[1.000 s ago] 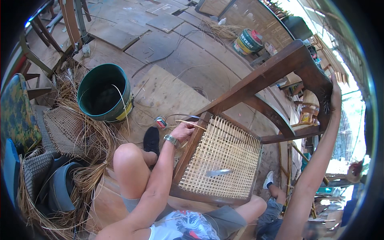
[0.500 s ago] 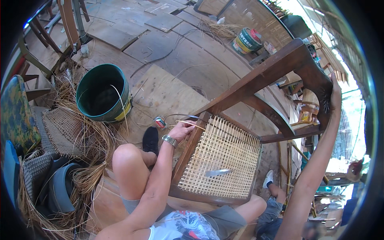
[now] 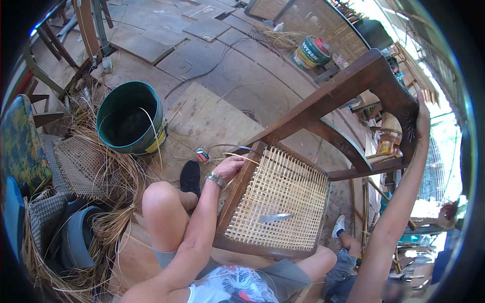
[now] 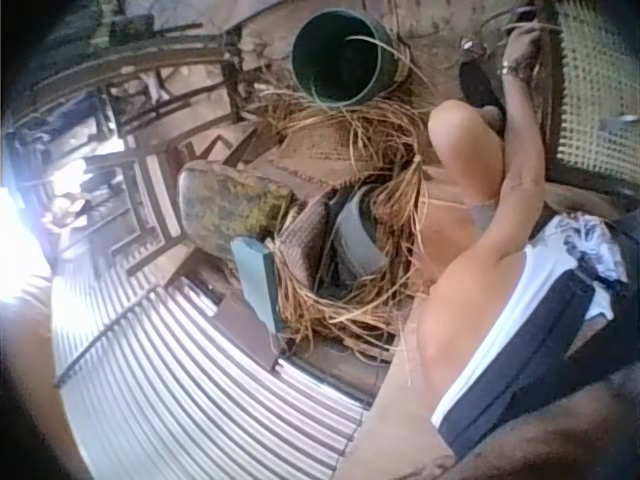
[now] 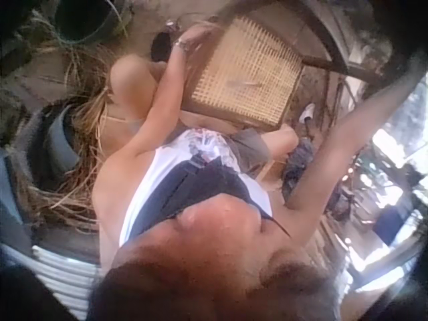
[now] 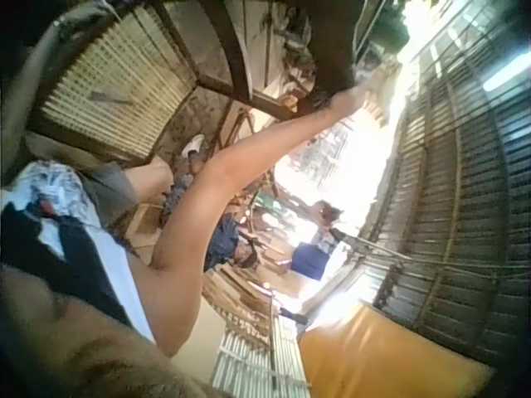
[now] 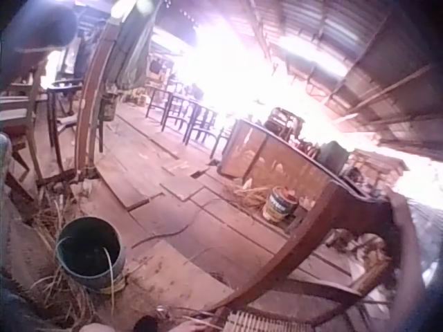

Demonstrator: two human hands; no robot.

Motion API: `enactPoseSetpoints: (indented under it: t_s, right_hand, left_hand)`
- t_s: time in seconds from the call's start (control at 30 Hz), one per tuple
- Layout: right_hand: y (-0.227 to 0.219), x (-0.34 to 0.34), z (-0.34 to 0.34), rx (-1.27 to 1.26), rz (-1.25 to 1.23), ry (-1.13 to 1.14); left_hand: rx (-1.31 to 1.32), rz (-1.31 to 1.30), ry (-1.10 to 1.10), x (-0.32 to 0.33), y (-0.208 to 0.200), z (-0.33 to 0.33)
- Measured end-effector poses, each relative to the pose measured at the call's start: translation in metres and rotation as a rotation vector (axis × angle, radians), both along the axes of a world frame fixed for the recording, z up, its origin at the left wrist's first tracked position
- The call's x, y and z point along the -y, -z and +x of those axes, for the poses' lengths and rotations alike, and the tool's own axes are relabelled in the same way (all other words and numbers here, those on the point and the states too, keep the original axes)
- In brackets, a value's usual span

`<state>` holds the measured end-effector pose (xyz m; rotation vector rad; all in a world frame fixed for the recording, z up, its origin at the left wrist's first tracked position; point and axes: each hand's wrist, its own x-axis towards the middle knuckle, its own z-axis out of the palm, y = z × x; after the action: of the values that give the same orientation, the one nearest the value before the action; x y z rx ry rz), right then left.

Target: The person is weaving a chair seat using thin bamboo or wicker strips.

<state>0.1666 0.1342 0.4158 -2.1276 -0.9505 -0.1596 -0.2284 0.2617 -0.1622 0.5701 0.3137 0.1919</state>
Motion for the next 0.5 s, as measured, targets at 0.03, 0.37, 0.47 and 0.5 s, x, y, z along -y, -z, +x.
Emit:
enactPoseSetpoints:
  t_s: [0.03,0.37,0.47,0.5]
  right_hand:
    - [0.0,-0.001,-0.002,0.015,0.004,0.003]
    - [0.0,0.001,0.004,-0.035,-0.027,0.03]
    - [0.002,0.005,0.006,0.171,-0.085,0.067]
    - [0.01,0.004,-0.001,0.252,-0.044,0.092]
  left_hand:
    - [0.038,-0.04,-0.008,0.001,0.001,0.0]
    - [0.003,-0.055,0.01,0.004,-0.012,-0.002]
    - [0.048,-0.114,0.026,0.005,-0.009,-0.002]
    - [0.055,-0.079,0.037,0.003,-0.007,-0.004]
